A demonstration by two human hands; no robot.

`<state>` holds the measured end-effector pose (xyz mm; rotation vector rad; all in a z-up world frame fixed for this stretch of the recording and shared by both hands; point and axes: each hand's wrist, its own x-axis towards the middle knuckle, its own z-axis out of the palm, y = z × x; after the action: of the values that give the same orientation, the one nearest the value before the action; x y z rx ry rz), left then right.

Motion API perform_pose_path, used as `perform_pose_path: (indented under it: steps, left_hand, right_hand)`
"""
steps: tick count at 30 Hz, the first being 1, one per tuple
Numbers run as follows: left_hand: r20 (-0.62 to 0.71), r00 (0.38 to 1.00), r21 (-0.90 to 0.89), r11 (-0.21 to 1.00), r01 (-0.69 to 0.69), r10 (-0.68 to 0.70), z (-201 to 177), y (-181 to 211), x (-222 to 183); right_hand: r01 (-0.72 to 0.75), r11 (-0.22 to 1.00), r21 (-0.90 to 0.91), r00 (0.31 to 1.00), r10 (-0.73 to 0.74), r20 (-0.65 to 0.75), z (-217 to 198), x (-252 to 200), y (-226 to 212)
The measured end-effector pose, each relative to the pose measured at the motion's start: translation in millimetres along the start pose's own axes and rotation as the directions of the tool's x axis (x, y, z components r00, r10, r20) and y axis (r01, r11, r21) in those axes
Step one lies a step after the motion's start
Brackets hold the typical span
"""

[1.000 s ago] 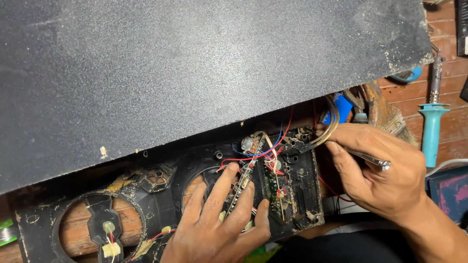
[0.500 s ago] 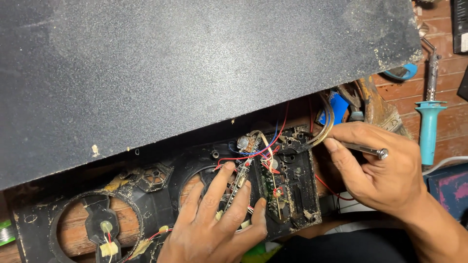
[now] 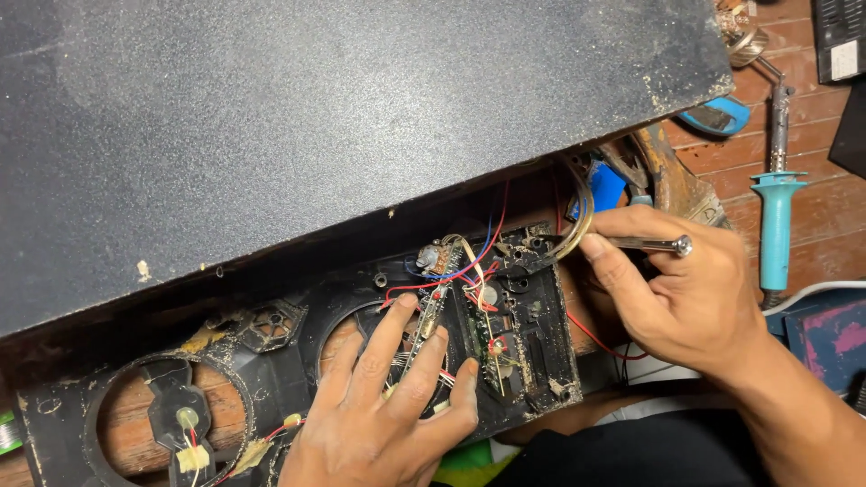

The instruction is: Cleaning the internal circuit board and chassis of a speaker using a brush and a small probe tool

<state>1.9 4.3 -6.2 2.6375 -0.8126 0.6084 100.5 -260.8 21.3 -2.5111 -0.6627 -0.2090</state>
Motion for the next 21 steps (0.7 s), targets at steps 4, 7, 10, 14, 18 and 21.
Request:
perform_pose_path:
  steps: [4,7,10,14,18,21]
  left_hand:
    - [-0.006,1.000,-0.018,1.000,-0.013,0.013,1.4,0.4,-0.7]
    - [-0.010,1.000,-0.008,1.000,-0.017,0.017,0.9,0.9,-0.4]
    - [0.002,1.000,-0.013,1.000,-0.016,0.016,0.9,0.6,-1.4]
    - [-0.020,1.000,-0.017,1.000,-0.018,0.018,-0.9,-1.1,-0.2]
    - [-0.016,1.000,0.003,1.000,-0.012,0.012,0.4,-0.6,-1.1]
    - [-0.013,1.000,-0.006,1.000,-0.010,0.009,1.0,-1.8,-1.8]
  right_hand:
    - [-0.036,0.999,-0.005,0.999,0.036,-0.032,-3.3,1.3,-2.7]
    - [-0.013,1.000,0.016,0.999,0.012,0.036,0.1,-1.1,-0.9]
    - [-0.014,1.000,-0.014,1.000,0.014,-0.009,-2.7,1.5,-4.3]
    - [-0.019,1.000,0.016,1.000,0.019,-0.004,0.1,1.5,-3.6]
    - [-0.053,0.999,-0.001,0.999,0.053,0.007,-4.5,1.3,-5.1]
    - [-0.145,0.984,0.100,0.989,0.143,0.025,-9.0,3.5,-10.3]
